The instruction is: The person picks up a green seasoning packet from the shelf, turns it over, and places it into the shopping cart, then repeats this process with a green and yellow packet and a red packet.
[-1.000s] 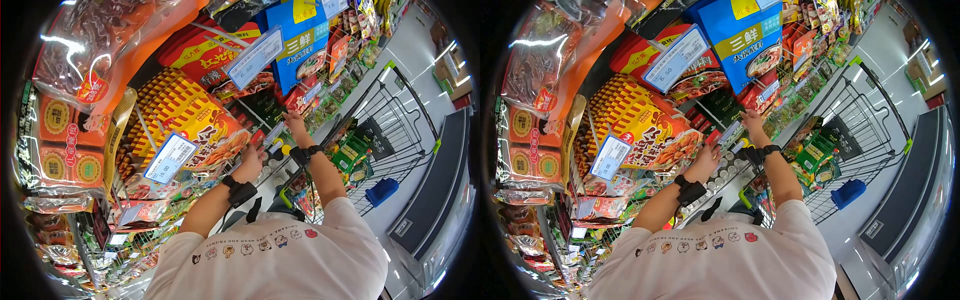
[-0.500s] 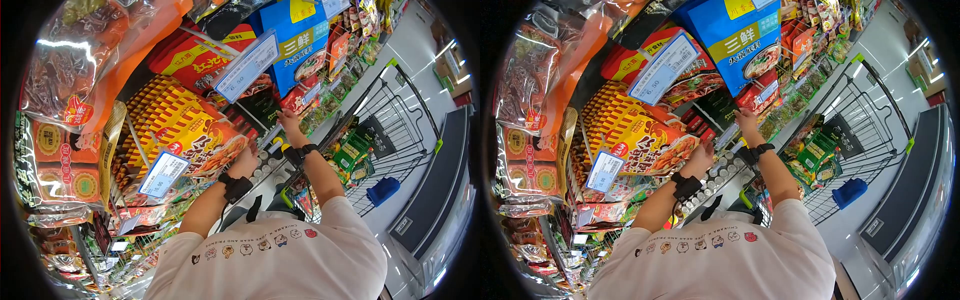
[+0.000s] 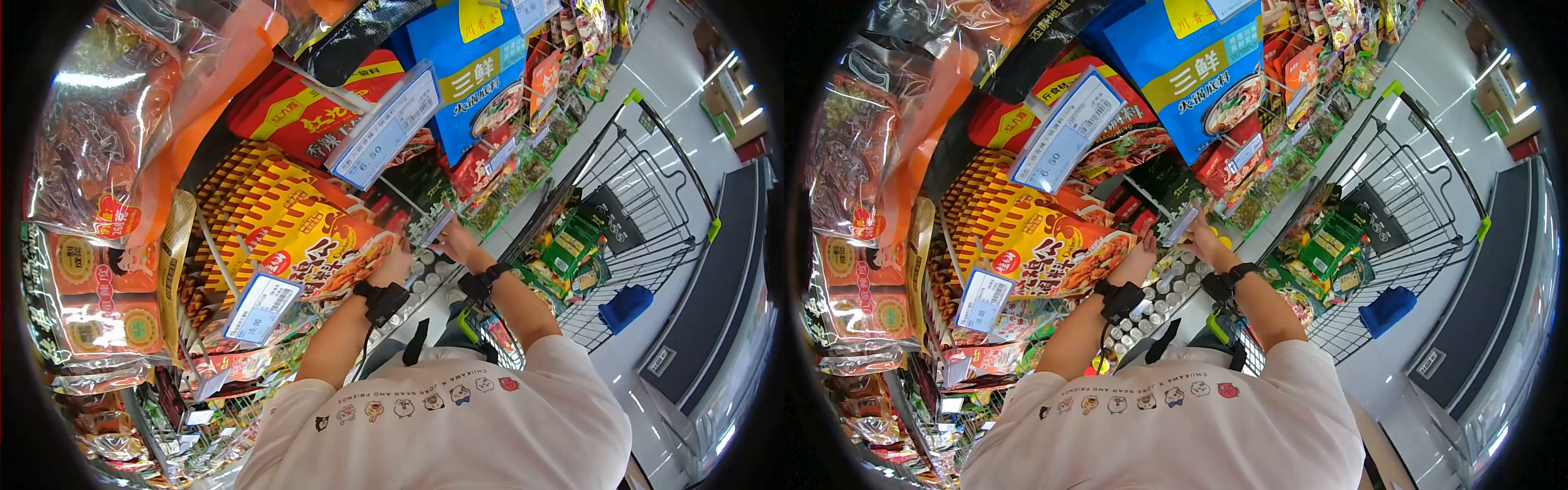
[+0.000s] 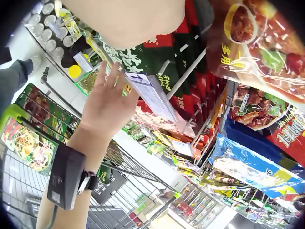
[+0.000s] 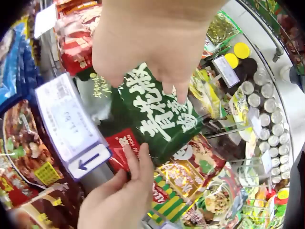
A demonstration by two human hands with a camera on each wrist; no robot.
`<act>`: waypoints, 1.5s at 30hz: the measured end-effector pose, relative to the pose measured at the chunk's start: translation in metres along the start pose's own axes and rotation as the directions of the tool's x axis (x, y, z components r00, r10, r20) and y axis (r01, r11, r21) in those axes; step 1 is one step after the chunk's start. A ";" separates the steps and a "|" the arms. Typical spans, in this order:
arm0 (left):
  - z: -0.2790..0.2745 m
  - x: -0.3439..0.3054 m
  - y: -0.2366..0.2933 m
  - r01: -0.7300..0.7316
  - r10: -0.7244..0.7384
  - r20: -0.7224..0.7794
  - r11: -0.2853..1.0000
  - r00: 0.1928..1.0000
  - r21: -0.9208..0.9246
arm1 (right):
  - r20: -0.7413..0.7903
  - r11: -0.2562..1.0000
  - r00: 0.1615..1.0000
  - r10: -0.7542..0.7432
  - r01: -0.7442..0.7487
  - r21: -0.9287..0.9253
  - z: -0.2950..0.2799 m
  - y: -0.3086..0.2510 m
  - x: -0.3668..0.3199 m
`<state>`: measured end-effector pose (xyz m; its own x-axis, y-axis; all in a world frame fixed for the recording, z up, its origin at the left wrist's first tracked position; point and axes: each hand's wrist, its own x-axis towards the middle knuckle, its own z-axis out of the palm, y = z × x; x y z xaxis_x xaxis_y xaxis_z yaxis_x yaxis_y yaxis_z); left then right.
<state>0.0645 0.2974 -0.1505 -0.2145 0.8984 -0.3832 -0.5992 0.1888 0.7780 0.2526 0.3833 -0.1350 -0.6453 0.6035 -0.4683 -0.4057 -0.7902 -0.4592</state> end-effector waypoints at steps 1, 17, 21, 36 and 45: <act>0.003 0.002 0.006 0.093 -0.108 -0.023 0.931 0.994 -0.354 | -0.001 1.000 1.000 -0.011 0.011 -0.001 0.002 0.001 0.004; 0.001 0.002 0.013 -0.247 0.308 0.058 0.620 0.950 0.745 | 0.062 0.991 0.997 -0.044 0.035 0.132 0.004 0.021 0.083; -0.005 -0.005 0.016 -0.200 0.209 0.084 0.634 0.974 0.747 | 0.253 0.989 0.959 -0.128 0.144 -0.042 -0.005 0.028 0.082; 0.083 -0.027 0.038 0.162 -0.075 -0.239 0.915 0.968 0.369 | -0.027 0.987 0.988 -0.153 0.152 -0.045 -0.003 0.034 0.007; 0.091 -0.072 -0.005 0.307 -0.286 -0.248 0.950 0.926 0.049 | -0.271 0.884 0.874 -0.404 0.295 -0.364 -0.032 0.060 -0.120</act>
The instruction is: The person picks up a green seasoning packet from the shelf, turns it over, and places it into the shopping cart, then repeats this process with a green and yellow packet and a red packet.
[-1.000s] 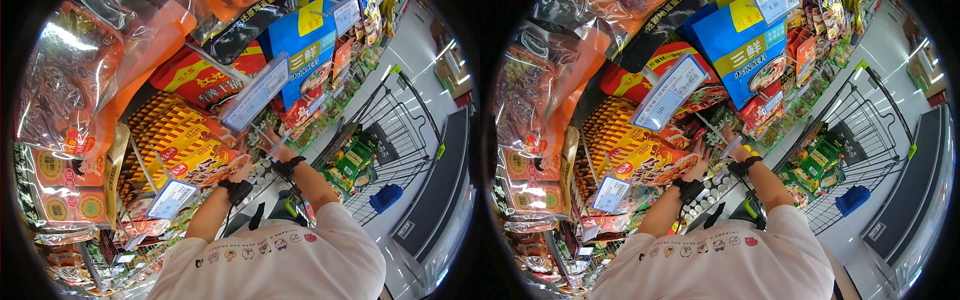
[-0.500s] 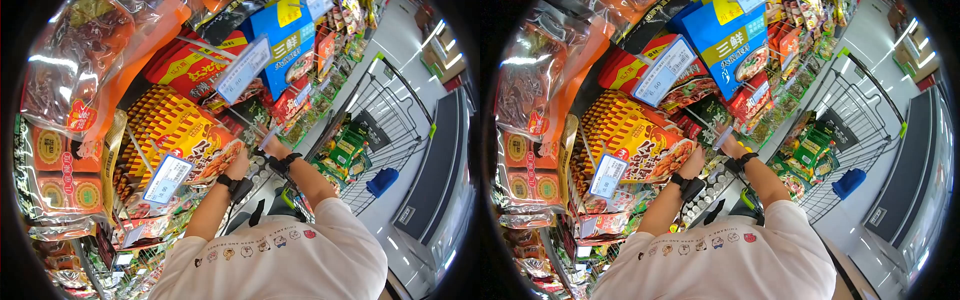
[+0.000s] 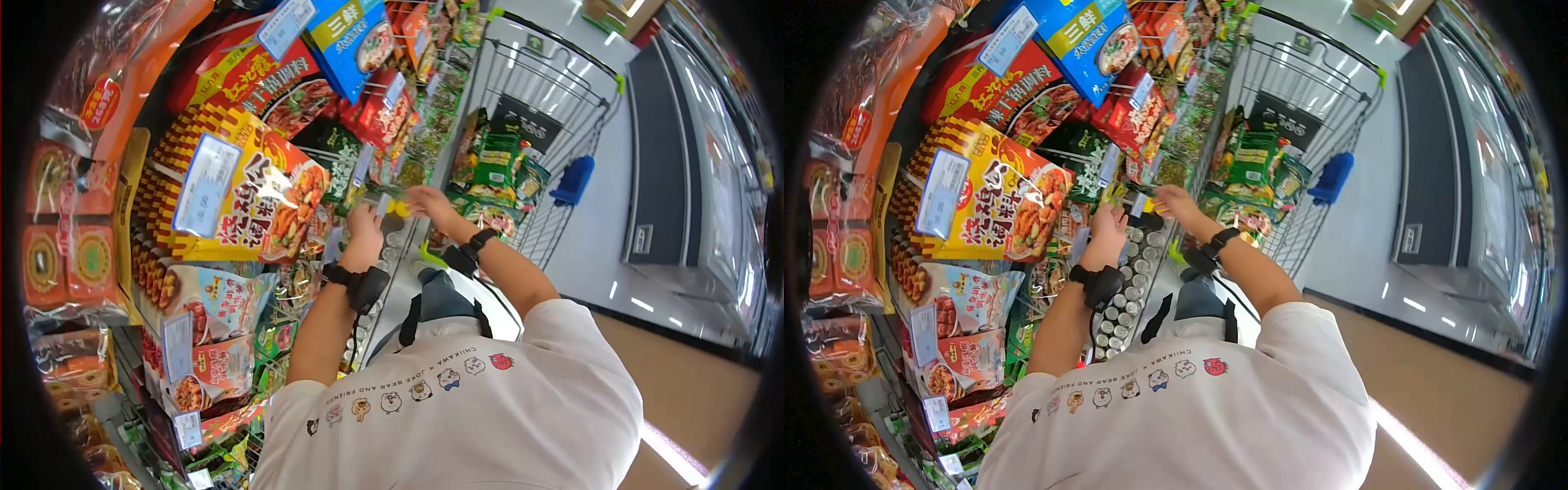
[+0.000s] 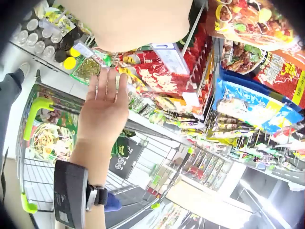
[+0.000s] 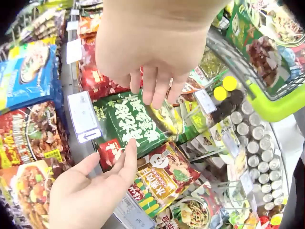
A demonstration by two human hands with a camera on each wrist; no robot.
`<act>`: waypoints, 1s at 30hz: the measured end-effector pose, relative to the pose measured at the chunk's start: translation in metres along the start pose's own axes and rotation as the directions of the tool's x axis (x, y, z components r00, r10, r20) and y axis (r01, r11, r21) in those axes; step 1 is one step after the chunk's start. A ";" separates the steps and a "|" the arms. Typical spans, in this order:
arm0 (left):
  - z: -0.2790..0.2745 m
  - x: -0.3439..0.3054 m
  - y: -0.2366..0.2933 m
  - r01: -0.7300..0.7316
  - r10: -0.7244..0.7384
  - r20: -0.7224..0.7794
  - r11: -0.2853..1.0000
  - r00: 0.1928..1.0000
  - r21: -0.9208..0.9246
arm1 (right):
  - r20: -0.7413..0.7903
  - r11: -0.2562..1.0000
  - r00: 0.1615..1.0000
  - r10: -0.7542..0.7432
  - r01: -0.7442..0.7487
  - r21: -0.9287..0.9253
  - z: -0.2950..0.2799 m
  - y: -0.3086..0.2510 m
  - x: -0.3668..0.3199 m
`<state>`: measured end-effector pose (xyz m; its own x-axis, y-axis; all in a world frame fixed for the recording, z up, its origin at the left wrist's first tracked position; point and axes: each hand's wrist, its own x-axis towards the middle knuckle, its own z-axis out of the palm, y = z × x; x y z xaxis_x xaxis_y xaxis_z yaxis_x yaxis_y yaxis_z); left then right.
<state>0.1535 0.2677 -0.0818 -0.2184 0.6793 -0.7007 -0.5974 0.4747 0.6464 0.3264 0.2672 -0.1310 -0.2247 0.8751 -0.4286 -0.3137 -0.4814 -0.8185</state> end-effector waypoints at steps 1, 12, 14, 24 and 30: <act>0.002 -0.011 -0.009 -0.006 0.004 0.029 0.998 1.000 0.064 | -0.088 0.977 0.993 -0.082 0.062 -0.206 -0.014 0.007 -0.016; -0.048 -0.107 -0.116 -0.912 0.069 0.916 -0.090 0.396 0.401 | -0.296 0.100 0.950 -0.096 -0.286 -0.953 -0.065 0.066 -0.217; -0.060 -0.119 -0.127 -0.895 -0.008 0.926 -0.260 0.378 0.363 | -0.296 0.089 0.951 -0.091 -0.288 -0.954 -0.067 0.064 -0.216; -0.038 -0.141 -0.126 -0.794 0.010 0.881 -0.429 0.472 0.431 | -0.161 0.076 0.987 -0.022 -0.159 -0.984 -0.084 0.076 -0.225; -0.014 -0.123 -0.144 -0.802 -0.043 0.857 -0.380 0.513 0.461 | -0.037 0.103 0.999 0.036 -0.041 -0.994 -0.075 0.080 -0.243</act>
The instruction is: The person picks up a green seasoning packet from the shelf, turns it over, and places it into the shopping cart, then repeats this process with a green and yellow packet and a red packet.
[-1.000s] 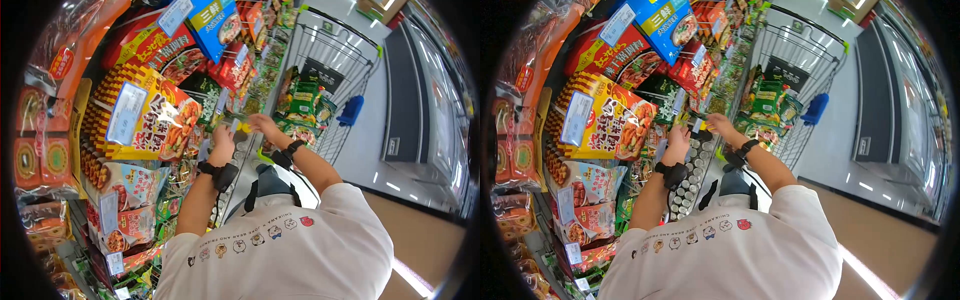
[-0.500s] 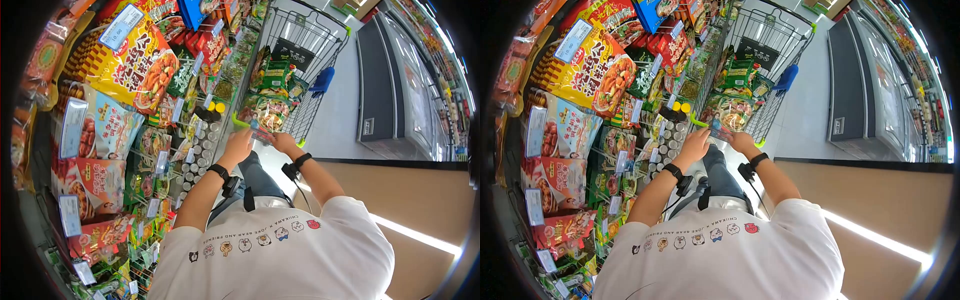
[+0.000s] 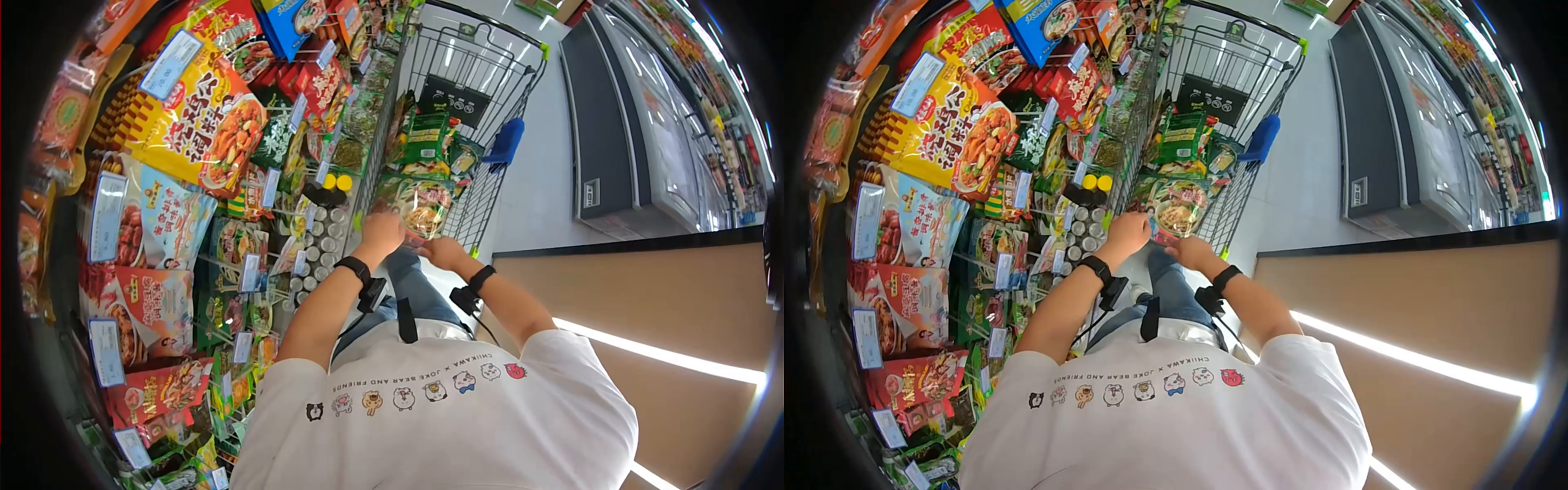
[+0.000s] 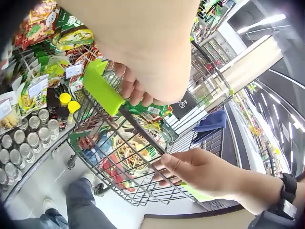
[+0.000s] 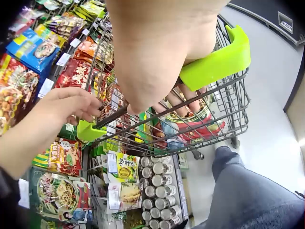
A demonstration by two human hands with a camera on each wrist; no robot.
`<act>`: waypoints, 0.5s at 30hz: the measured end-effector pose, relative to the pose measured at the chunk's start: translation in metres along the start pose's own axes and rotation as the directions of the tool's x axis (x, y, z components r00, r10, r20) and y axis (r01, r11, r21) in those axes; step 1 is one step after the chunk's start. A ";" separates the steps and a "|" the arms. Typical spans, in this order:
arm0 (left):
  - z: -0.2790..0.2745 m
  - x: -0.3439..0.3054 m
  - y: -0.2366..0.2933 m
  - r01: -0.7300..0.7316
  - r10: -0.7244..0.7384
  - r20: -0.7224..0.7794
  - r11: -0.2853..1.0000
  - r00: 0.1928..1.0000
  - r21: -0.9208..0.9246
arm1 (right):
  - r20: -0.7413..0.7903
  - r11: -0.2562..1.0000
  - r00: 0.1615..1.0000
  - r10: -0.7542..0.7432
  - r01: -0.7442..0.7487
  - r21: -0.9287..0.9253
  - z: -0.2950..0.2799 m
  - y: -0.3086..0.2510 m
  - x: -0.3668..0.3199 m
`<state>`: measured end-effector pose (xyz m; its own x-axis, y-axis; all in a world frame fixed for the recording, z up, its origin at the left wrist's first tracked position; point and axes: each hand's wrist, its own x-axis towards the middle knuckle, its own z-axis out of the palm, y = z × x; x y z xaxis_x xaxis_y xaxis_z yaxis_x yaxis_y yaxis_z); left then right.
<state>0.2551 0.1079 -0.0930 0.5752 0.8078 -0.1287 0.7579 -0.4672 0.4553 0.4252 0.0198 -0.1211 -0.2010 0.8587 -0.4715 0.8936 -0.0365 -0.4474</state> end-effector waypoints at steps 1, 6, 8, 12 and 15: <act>0.003 0.008 0.002 0.037 -0.035 0.056 0.998 0.998 -0.041 | 0.013 1.000 1.000 0.004 -0.004 -0.019 -0.004 -0.001 0.000; 0.039 0.048 -0.002 0.278 -0.232 0.404 0.959 0.885 -0.058 | 0.139 0.973 0.990 -0.036 0.066 -0.219 -0.025 -0.023 -0.013; 0.097 0.068 -0.034 0.281 -0.232 0.457 0.959 0.859 -0.042 | 0.195 0.955 0.980 -0.044 0.099 -0.280 -0.027 -0.026 -0.013; 0.089 0.081 -0.016 0.296 -0.237 0.513 0.954 0.825 -0.036 | 0.212 0.927 0.966 -0.150 0.212 -0.311 -0.039 -0.021 -0.010; 0.098 0.092 -0.013 0.456 -0.362 0.686 0.889 0.631 0.049 | 0.279 0.987 0.957 -0.083 0.118 -0.112 -0.034 -0.011 -0.003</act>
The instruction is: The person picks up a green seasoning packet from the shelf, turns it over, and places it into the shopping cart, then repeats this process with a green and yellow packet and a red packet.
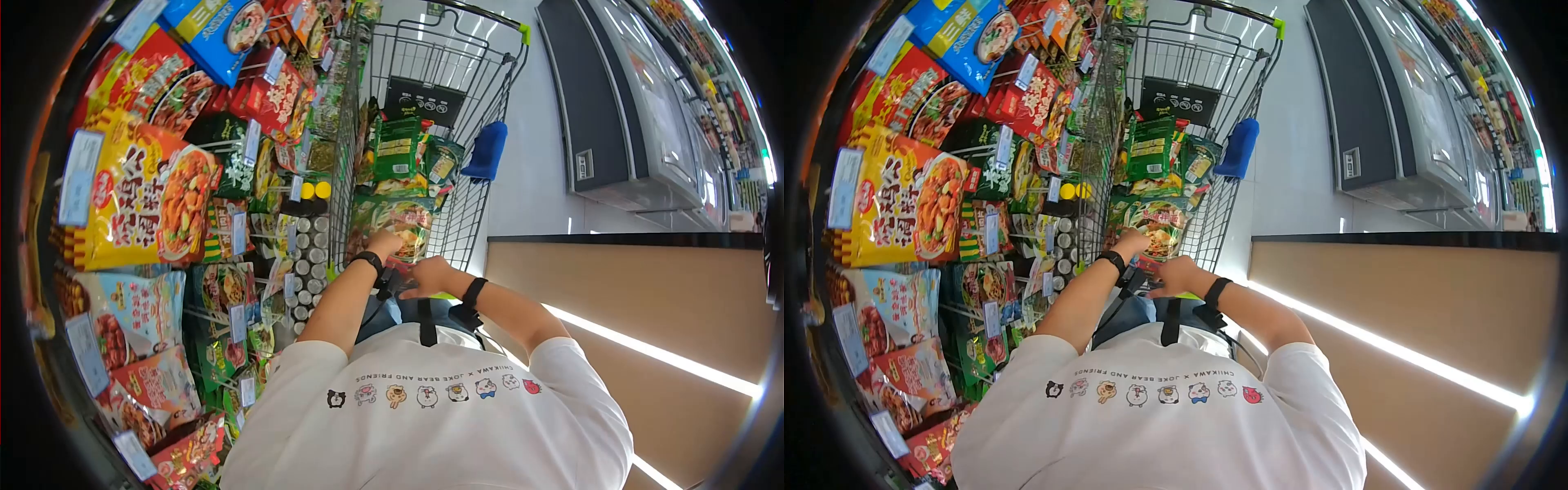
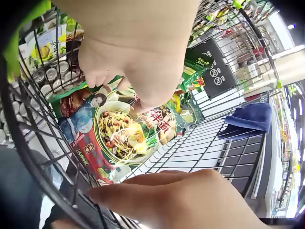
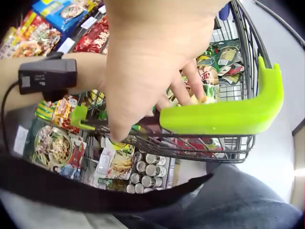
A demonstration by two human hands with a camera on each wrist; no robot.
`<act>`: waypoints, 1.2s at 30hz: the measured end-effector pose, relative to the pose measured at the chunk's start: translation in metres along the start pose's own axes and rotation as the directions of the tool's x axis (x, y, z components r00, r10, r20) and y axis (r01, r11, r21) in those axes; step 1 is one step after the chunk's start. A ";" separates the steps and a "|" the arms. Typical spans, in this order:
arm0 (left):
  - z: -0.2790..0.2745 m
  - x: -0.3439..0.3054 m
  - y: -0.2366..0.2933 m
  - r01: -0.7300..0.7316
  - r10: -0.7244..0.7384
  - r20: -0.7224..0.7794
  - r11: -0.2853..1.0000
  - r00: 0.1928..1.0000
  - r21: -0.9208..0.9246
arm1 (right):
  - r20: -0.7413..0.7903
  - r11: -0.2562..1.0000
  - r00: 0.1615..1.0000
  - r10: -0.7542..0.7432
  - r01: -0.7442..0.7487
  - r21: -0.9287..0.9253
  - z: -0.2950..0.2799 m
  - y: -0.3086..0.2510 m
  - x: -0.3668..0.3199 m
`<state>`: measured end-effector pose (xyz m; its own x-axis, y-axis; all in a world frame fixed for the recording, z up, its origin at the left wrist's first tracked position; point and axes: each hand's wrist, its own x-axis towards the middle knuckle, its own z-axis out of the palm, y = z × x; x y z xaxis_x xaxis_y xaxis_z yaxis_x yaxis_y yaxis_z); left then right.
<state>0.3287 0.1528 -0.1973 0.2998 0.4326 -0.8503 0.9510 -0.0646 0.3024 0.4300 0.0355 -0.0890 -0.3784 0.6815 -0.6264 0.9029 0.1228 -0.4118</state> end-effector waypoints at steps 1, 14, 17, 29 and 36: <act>0.005 0.006 0.004 0.112 -0.121 -0.083 0.989 0.989 -0.098 | 0.008 0.997 1.000 0.015 -0.016 0.077 0.001 0.007 0.005; -0.030 0.033 -0.006 0.386 -0.431 0.037 0.761 0.901 -0.522 | 0.100 0.532 0.743 0.662 -0.560 0.635 0.018 0.128 0.097; -0.044 0.032 -0.005 0.400 -0.324 0.234 0.719 0.916 -0.569 | 0.150 0.332 0.626 0.765 -0.583 0.741 0.030 0.122 0.120; 0.037 0.110 -0.080 0.112 -0.152 -0.019 0.801 0.988 -0.589 | 0.009 0.856 0.885 0.465 -0.452 0.253 0.087 0.145 0.134; 0.003 0.043 -0.029 0.048 -0.158 -0.330 0.947 0.930 -0.318 | 0.000 0.246 0.527 0.850 -0.398 0.884 0.057 0.113 0.116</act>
<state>0.3138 0.1711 -0.2440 0.1032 0.7098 -0.6968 0.8910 0.2454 0.3820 0.4764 0.0872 -0.2456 0.5682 0.4634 -0.6801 0.1928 -0.8783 -0.4374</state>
